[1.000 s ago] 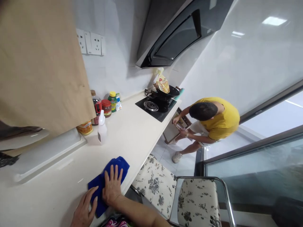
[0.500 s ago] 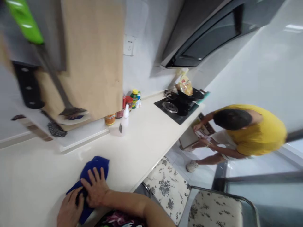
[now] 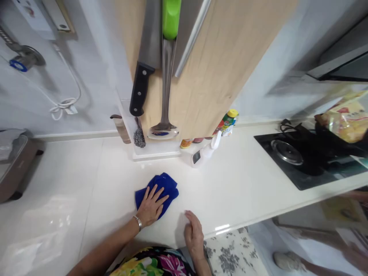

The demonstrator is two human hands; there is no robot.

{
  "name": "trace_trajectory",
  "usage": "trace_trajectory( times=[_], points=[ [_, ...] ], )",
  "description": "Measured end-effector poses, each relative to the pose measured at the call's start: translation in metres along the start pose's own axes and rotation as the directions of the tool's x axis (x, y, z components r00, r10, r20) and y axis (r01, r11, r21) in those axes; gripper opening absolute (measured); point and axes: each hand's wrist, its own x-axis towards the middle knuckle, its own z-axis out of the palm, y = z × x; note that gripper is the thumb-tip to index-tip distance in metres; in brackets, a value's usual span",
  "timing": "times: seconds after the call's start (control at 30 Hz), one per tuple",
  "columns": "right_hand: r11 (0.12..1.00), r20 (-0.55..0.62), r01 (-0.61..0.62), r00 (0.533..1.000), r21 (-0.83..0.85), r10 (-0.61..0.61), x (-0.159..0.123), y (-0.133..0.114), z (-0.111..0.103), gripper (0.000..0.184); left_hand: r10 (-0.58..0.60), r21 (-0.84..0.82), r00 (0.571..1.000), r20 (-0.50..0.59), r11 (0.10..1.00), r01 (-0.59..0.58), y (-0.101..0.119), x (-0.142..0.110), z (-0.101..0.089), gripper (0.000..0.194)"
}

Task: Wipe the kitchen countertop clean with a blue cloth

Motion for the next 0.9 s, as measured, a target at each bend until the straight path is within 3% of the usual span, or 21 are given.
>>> trace_trajectory(
  times=[0.3,0.47,0.57,0.7,0.9],
  points=[
    [0.939,-0.108,0.200,0.965,-0.280,-0.238,0.005,0.007,0.022,0.042,0.086,-0.002,0.996,-0.001,0.996,-0.086,-0.011,0.107,0.027,0.049],
    [0.929,-0.099,0.197,0.966,-0.315,-0.238,0.007,0.003,0.020,0.040,0.033,-0.025,0.998,-0.045,0.999,-0.035,-0.016,0.159,0.032,0.048],
    [0.932,-0.094,0.184,0.970,-0.311,-0.223,0.009,0.002,0.018,0.041,-0.009,-0.041,0.999,-0.053,0.999,0.007,-0.015,0.177,0.032,0.047],
    [0.936,-0.091,0.179,0.972,-0.302,-0.216,0.011,0.002,0.017,0.041,-0.049,-0.050,0.996,-0.071,0.998,0.046,-0.007,0.164,0.033,0.048],
    [0.928,-0.062,0.230,0.964,-0.292,-0.258,0.004,0.017,0.016,0.035,-0.038,-0.031,0.996,-0.078,0.999,0.035,-0.004,0.069,0.024,0.051]
  ],
)
